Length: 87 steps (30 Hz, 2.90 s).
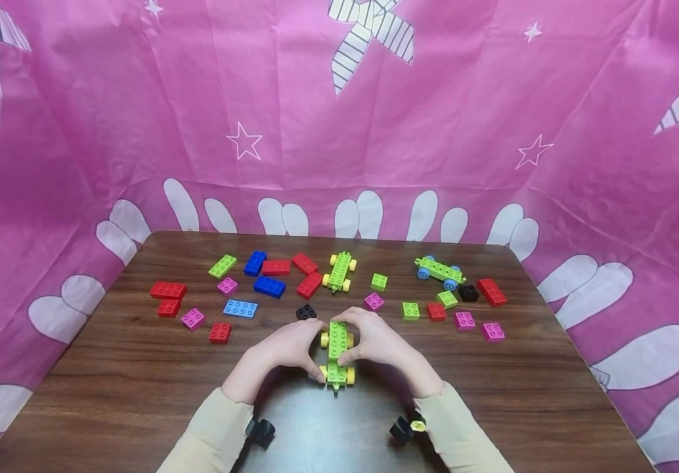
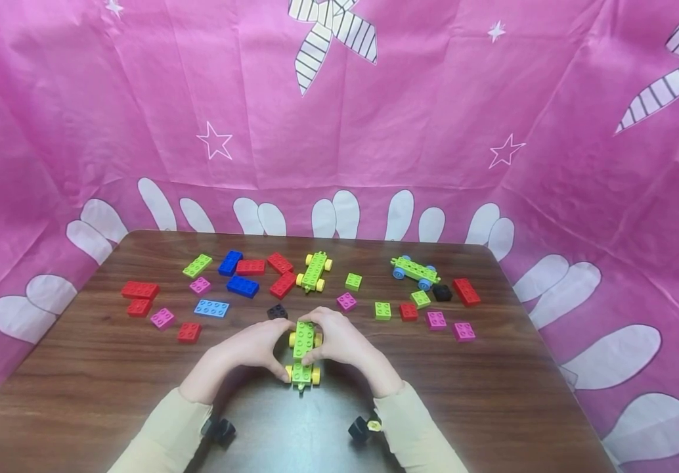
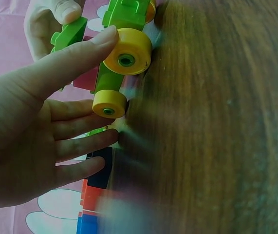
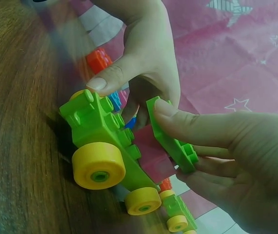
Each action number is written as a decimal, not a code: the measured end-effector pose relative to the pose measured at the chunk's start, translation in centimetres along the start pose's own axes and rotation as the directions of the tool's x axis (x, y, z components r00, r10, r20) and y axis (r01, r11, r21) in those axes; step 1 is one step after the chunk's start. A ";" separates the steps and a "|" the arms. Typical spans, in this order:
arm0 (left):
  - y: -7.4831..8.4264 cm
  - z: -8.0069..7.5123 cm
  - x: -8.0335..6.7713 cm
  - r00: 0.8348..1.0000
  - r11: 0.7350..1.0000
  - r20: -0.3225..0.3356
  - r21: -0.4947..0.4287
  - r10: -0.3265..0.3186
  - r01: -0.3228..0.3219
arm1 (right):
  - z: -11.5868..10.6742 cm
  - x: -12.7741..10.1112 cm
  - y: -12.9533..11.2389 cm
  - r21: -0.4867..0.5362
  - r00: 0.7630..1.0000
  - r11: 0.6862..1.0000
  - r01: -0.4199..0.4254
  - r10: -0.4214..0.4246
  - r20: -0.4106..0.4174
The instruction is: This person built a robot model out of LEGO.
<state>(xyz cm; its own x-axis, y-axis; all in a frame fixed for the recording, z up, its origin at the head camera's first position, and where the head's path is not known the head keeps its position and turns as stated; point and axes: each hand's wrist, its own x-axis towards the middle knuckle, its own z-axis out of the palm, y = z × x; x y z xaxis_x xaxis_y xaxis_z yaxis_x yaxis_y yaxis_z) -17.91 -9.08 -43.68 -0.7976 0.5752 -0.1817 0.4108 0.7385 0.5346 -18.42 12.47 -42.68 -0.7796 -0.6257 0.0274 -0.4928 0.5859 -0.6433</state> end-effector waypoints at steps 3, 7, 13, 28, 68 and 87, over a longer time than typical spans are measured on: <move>0.1 0.0 0.0 1.000 1.000 -0.001 0.000 -0.001 0.001 | 0.0 0.0 0.0 0.014 1.000 1.000 -0.005 0.005 0.004; 0.1 0.0 0.0 1.000 1.000 -0.006 0.006 0.003 -0.003 | 0.0 0.1 0.0 0.027 1.000 0.999 -0.018 0.018 0.019; 0.0 0.0 0.0 1.000 1.000 -0.001 -0.002 -0.007 0.007 | 0.0 0.2 -0.2 0.011 0.999 1.000 -0.028 0.027 0.032; -0.1 0.2 0.0 1.000 1.000 -0.004 -0.002 -0.009 0.009 | 0.1 0.1 -0.4 -0.028 1.000 0.999 -0.026 0.026 0.008; -0.3 0.0 0.1 0.999 0.999 0.016 -0.042 -0.033 0.034 | 0.0 0.4 -0.2 -0.005 0.997 0.997 -0.071 0.071 0.024; -0.1 -0.1 0.1 0.999 0.998 0.015 -0.031 -0.047 0.047 | -0.6 1.4 -0.9 -0.063 0.994 0.994 -0.089 0.093 0.054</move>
<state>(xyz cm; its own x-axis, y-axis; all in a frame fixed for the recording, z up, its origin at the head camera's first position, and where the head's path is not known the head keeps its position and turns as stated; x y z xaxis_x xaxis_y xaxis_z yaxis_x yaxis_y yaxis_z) -18.12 -9.13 -43.66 -0.8091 0.5454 -0.2190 0.3589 0.7536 0.5506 -19.26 11.39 -41.63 -0.7999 -0.5956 -0.0741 -0.4445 0.6708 -0.5936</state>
